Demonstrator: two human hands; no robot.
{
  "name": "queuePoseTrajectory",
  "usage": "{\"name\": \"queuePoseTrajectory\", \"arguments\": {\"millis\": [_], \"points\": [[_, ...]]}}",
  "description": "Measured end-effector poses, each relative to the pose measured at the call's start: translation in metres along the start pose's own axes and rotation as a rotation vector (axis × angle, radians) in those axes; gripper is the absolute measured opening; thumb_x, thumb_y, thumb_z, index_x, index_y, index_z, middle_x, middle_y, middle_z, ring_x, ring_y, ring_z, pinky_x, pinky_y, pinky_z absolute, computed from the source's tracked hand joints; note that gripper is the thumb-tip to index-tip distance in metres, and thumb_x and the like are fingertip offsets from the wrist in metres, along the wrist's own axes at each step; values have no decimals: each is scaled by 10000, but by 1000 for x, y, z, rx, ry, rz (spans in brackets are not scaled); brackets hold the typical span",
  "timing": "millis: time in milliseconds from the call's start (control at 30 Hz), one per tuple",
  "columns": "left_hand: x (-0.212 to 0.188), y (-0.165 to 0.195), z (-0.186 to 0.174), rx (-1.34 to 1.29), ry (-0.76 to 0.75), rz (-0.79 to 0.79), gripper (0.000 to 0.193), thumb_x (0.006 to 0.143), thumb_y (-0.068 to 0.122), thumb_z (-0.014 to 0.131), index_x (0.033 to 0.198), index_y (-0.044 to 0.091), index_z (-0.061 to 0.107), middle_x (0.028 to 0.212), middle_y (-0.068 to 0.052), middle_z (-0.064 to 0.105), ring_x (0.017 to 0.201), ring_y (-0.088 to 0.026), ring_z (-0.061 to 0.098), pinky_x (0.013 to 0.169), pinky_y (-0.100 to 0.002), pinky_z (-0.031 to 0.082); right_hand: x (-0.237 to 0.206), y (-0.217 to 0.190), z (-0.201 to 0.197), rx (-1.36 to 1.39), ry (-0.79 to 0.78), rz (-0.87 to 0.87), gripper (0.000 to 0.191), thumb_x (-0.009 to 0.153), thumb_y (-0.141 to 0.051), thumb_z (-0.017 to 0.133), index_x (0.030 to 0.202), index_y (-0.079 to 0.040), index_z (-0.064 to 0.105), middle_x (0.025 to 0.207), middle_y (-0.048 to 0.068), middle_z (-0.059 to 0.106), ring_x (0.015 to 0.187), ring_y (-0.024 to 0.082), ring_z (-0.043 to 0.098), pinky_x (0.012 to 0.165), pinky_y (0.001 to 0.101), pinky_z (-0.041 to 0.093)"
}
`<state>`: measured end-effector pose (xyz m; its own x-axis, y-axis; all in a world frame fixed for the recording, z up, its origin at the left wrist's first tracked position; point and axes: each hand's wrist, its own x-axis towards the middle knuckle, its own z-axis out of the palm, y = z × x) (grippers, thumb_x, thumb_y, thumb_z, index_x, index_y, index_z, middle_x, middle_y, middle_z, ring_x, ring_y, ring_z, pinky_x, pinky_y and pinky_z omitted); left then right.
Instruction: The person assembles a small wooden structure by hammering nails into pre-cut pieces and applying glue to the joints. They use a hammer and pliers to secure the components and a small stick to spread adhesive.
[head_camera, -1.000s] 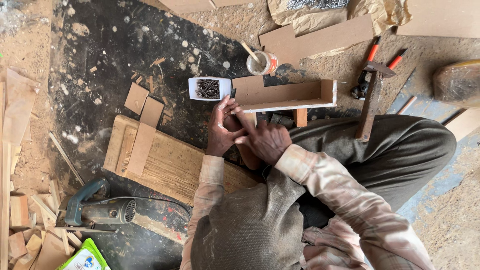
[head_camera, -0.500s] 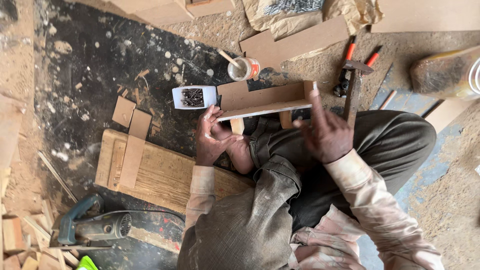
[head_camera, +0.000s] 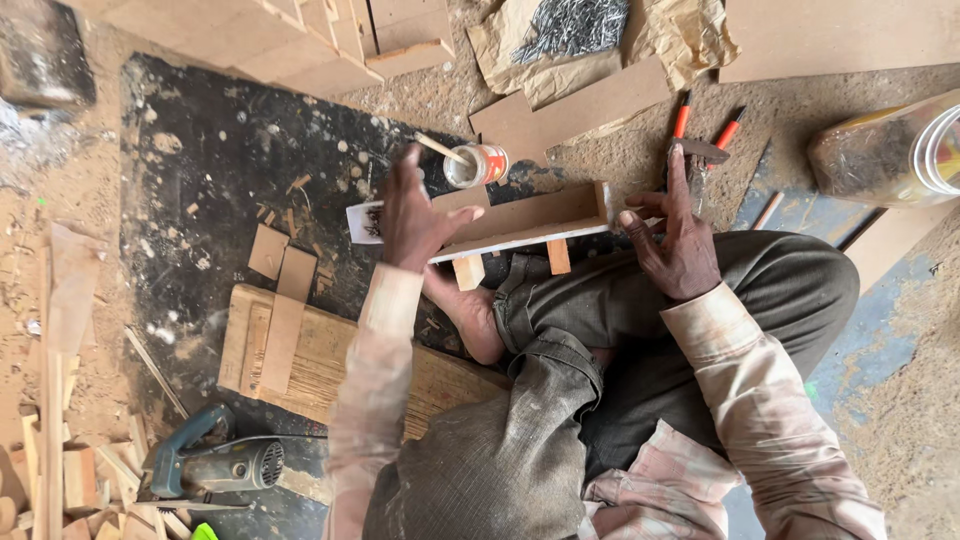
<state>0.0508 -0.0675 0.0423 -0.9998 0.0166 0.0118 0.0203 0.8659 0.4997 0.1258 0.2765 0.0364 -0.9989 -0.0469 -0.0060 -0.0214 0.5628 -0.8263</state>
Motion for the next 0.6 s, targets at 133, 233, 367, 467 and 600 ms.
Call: {"name": "queuePoseTrajectory", "arguments": {"millis": [133,233,367,467,600], "points": [[31,12,22,-125,-192,-176,714,637,312,961,1205,58,612,1181,-143,712,1059,-283,705,933,-447,573,0,7,-6,46,5,39,916,1046,-335,696,1681,-19,116,1115,150,770,929,270,781,722,338,597],[41,3,19,-167,-87,-181,502,666,299,943,1038,86,682,1053,-98,758,917,-249,765,797,-402,621,3,11,-9,38,-10,70,930,1032,-337,697,1675,-5,113,1110,148,769,873,270,767,712,354,585],[57,-20,2,-33,123,-33,466,658,243,973,960,42,680,975,-130,766,842,-243,771,742,-392,607,8,12,-10,-4,-11,50,919,1042,-343,696,1671,2,122,1105,125,769,910,261,771,730,367,594],[66,-26,4,3,72,-83,504,610,199,975,980,21,682,956,-166,758,843,-276,745,741,-422,605,11,11,-13,-37,-34,67,927,1023,-350,700,1658,5,124,1088,111,771,889,269,766,704,383,592],[73,-25,12,-185,-12,-135,596,647,220,973,1112,22,657,1075,-145,750,956,-251,759,830,-409,611,15,11,-18,-68,-65,75,916,1017,-316,693,1660,-8,117,1088,98,771,883,291,761,710,405,600]]}}
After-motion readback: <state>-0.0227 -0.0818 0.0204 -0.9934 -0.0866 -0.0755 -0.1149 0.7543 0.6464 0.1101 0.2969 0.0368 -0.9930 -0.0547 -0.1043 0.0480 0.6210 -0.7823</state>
